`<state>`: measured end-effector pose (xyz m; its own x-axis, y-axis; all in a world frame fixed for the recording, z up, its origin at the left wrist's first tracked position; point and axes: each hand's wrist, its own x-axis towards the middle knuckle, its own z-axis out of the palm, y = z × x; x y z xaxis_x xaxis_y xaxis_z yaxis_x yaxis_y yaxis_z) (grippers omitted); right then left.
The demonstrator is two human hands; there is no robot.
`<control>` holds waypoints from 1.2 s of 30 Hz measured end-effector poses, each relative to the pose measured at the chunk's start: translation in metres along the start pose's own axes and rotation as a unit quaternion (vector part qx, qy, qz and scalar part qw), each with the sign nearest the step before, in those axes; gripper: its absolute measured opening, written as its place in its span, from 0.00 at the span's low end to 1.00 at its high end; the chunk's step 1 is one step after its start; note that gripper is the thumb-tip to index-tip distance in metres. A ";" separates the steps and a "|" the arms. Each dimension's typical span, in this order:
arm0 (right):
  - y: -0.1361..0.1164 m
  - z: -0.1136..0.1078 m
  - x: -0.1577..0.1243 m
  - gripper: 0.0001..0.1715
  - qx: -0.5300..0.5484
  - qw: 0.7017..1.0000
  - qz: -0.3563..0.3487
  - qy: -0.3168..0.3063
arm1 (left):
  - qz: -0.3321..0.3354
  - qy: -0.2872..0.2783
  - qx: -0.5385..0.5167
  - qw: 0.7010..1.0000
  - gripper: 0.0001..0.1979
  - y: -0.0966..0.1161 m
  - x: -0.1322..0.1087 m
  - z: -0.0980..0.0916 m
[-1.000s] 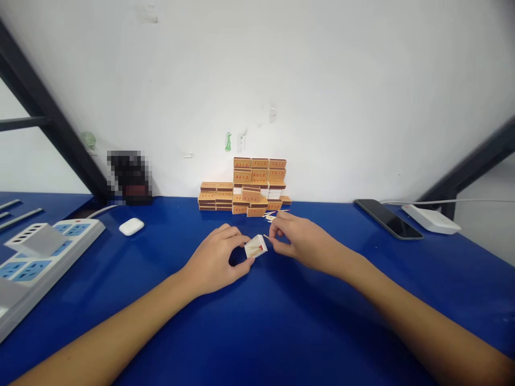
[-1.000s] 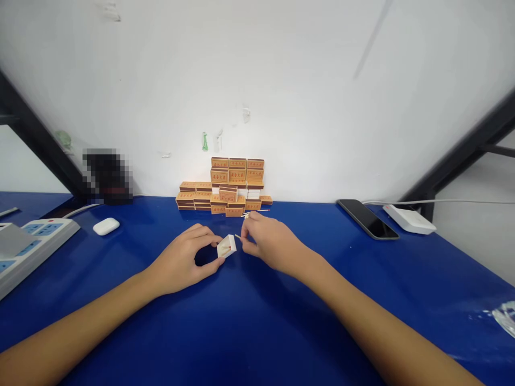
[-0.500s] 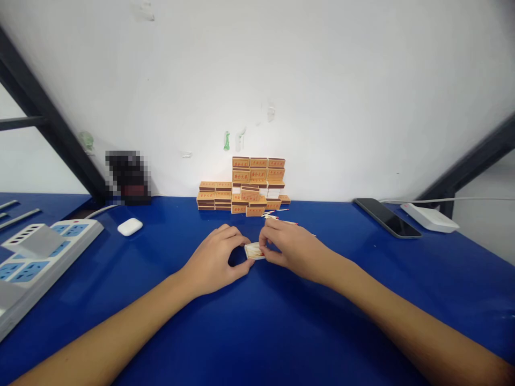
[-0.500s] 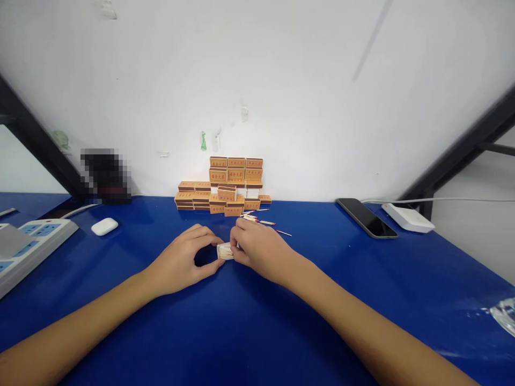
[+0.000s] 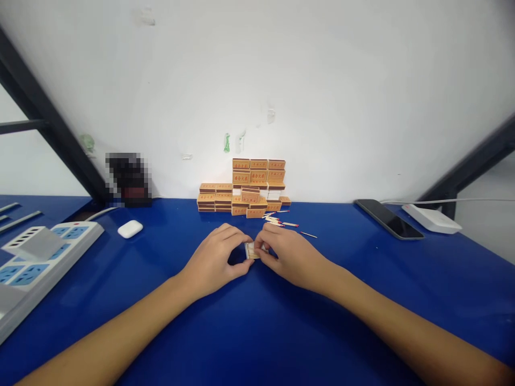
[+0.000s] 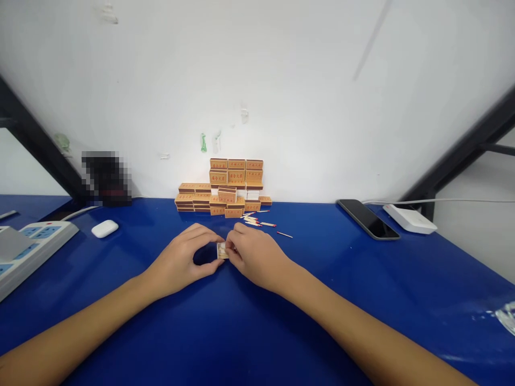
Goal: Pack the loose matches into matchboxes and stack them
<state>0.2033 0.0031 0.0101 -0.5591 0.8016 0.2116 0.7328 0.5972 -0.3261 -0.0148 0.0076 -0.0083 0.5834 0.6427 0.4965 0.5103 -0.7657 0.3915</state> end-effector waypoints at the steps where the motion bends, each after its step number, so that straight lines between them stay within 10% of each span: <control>1: 0.001 0.000 0.000 0.05 0.004 1.000 -0.003 0.001 | 0.000 0.001 -0.001 1.000 0.11 0.000 0.000 0.000; 12: 0.024 -0.025 0.001 0.09 0.050 0.998 -0.048 0.000 | -0.010 -0.004 -0.003 1.000 0.13 -0.003 0.000 0.001; 16: 0.064 -0.052 0.000 0.11 -0.010 0.998 0.054 0.036 | -0.031 -0.019 -0.011 0.999 0.12 0.000 0.000 0.000; 23: 0.124 -0.064 -0.011 0.19 0.023 0.966 0.217 -0.142 | -0.035 -0.043 -0.016 0.998 0.13 -0.001 -0.002 0.001; 31: 0.118 -0.066 -0.016 0.13 0.027 0.962 0.202 -0.180 | -0.042 -0.053 0.006 0.998 0.14 -0.001 -0.002 -0.001; 36: 0.086 -0.061 -0.006 0.18 0.089 0.984 0.132 -0.085 | -0.045 -0.057 0.002 0.997 0.13 0.002 -0.001 -0.001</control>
<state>0.2929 0.0515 0.0367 -0.4256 0.9033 -0.0536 0.7905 0.3423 -0.5079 -0.0147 0.0058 -0.0076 0.6025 0.7078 0.3688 0.5666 -0.7048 0.4269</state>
